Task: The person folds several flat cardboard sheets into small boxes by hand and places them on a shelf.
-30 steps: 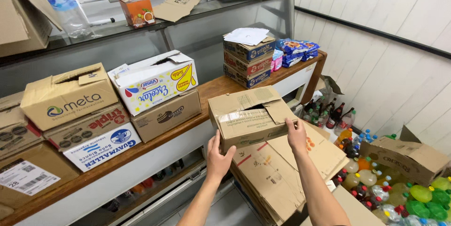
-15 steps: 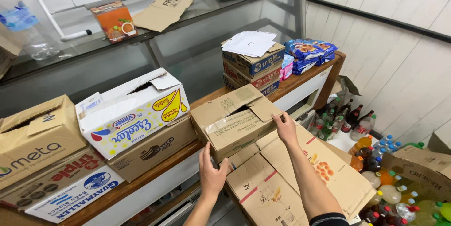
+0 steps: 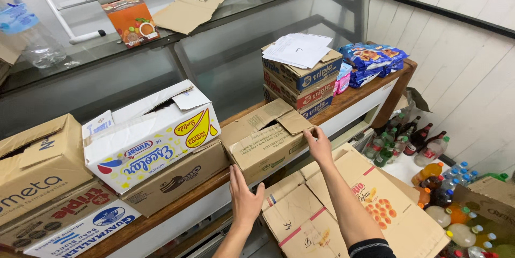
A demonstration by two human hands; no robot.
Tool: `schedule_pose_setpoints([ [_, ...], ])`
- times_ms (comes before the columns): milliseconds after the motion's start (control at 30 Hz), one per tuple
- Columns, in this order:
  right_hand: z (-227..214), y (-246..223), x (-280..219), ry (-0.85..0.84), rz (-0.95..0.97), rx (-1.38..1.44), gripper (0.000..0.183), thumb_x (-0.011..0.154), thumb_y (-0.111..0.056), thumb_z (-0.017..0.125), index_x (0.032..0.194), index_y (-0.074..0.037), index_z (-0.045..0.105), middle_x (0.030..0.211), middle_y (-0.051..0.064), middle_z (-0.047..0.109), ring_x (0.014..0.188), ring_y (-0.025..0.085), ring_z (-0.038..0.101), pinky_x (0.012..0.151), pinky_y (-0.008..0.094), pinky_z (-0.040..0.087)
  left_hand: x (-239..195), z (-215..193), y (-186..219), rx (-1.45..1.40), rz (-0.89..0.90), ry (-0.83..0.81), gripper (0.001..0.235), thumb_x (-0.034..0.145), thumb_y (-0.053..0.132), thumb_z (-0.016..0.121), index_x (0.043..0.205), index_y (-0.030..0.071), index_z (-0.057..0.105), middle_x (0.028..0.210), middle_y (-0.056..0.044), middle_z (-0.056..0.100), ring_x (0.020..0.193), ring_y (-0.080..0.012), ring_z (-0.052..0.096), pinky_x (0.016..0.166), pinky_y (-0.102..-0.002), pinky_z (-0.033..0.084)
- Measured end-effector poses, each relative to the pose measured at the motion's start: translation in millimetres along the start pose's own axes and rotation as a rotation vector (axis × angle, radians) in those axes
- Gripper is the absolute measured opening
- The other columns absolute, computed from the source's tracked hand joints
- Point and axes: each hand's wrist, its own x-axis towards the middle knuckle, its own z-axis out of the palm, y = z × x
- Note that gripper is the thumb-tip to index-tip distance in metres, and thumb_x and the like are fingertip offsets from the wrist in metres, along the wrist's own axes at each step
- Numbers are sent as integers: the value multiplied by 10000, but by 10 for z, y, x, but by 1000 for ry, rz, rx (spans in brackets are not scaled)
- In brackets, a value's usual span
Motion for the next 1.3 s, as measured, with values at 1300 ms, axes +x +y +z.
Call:
schedule_pose_setpoints([
  [1300,805,-564,114,-120,-358,-404,785,1046,-580,665,1665,-141,462,1767,248,278,1450,516,519,1210,574,492,901,-48,365,887,129,-146,888,1048,488,592,1745,69,236,1788,-316,158,1667,-442,145,1286,-689,77],
])
